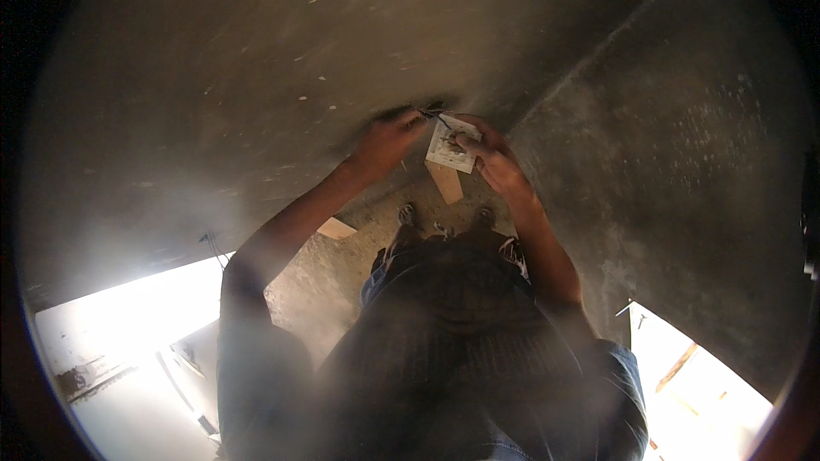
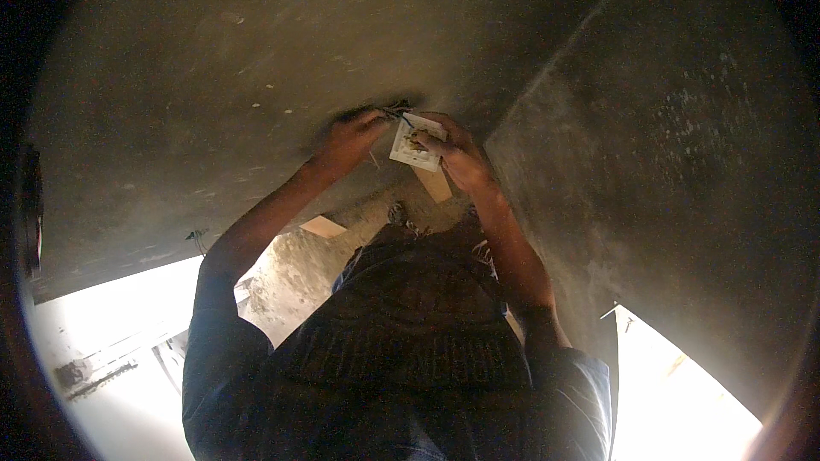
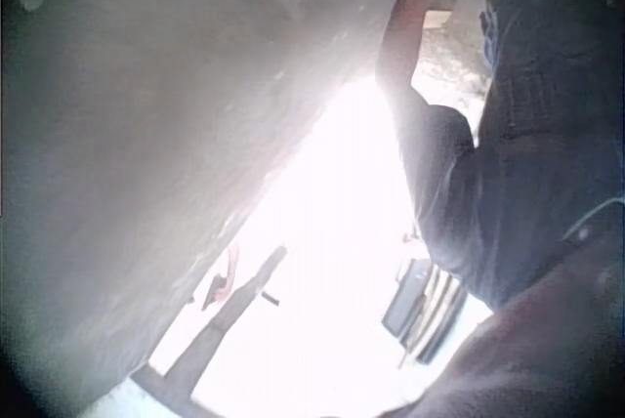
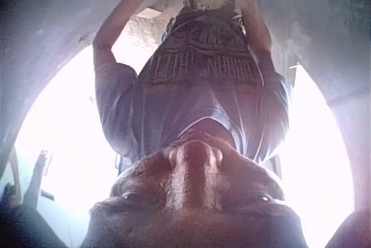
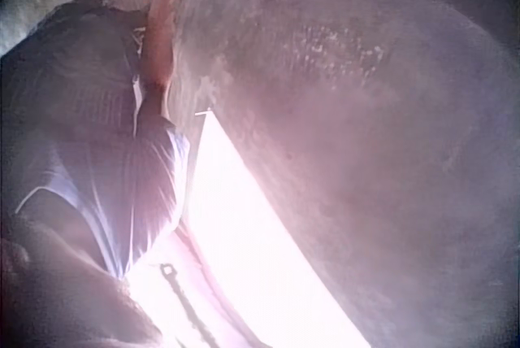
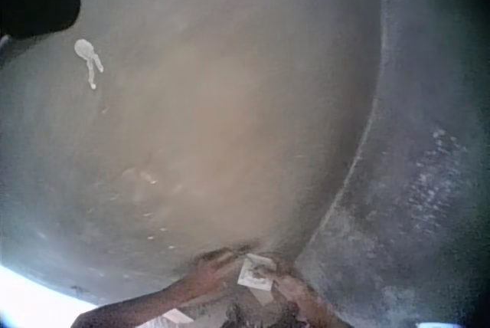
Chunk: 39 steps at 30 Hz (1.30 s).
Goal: The person installs an electrical outlet by securing wires into the back of the socket using a screwdriver and then mounting the unit into the wall.
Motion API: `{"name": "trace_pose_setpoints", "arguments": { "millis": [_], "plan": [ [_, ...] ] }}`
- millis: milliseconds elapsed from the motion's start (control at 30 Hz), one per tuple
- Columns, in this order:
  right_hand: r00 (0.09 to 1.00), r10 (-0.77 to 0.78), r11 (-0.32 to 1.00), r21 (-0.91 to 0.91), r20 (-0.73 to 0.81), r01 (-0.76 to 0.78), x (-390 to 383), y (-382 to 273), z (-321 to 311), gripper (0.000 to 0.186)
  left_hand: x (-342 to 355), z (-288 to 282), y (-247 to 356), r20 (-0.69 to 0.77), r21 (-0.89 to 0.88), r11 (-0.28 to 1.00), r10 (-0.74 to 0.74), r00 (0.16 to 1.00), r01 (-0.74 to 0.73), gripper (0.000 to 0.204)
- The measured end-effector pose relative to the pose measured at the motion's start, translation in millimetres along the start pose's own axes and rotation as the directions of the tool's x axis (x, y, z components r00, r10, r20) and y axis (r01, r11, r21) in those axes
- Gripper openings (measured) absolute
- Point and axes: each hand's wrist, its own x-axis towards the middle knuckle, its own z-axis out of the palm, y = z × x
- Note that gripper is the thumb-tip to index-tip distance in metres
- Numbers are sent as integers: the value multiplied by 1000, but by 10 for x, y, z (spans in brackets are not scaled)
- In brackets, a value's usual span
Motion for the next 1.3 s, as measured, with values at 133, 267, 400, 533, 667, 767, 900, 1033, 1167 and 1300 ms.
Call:
{"name": "trace_pose_setpoints", "arguments": {
  "millis": [133,267,400,533,667,767,900,1033,1167,1300],
  "plan": [
    [999,-32,998,-49,42,34,32,17,-64,45,59,48,100,172,184,983,-25,985,-7,49],
    [999,-14,995,-94,37,18,24,-45,-17,45,132,181,42,202,321,946,-26,979,-41,46],
    [999,-38,993,-112,39,42,49,-10,-59,44,201,173,30,326,322,946,-77,942,-35,46],
    [997,-42,989,-137,68,51,75,-21,-104,43,110,-17,-7,233,118,991,40,972,-69,49],
    [993,-79,985,-147,86,91,98,19,-135,44,11,-201,-17,118,77,989,116,986,-125,56],
    [993,-76,984,-153,86,89,98,3,-115,44,-38,-278,-31,112,15,992,126,986,-128,57],
    [995,-56,984,-167,79,68,101,44,-148,43,-39,-273,-39,136,-55,994,101,985,-95,52],
    [997,-43,987,-152,71,54,85,56,-134,43,-24,-240,-38,115,-31,994,107,988,-104,49],
    [995,-56,991,-121,81,65,76,53,-150,44,-9,-254,-27,160,-77,995,71,984,-59,46],
    [997,-62,986,-154,52,69,60,35,-119,45,22,-263,6,121,-75,994,92,988,-84,39]
  ]
}}
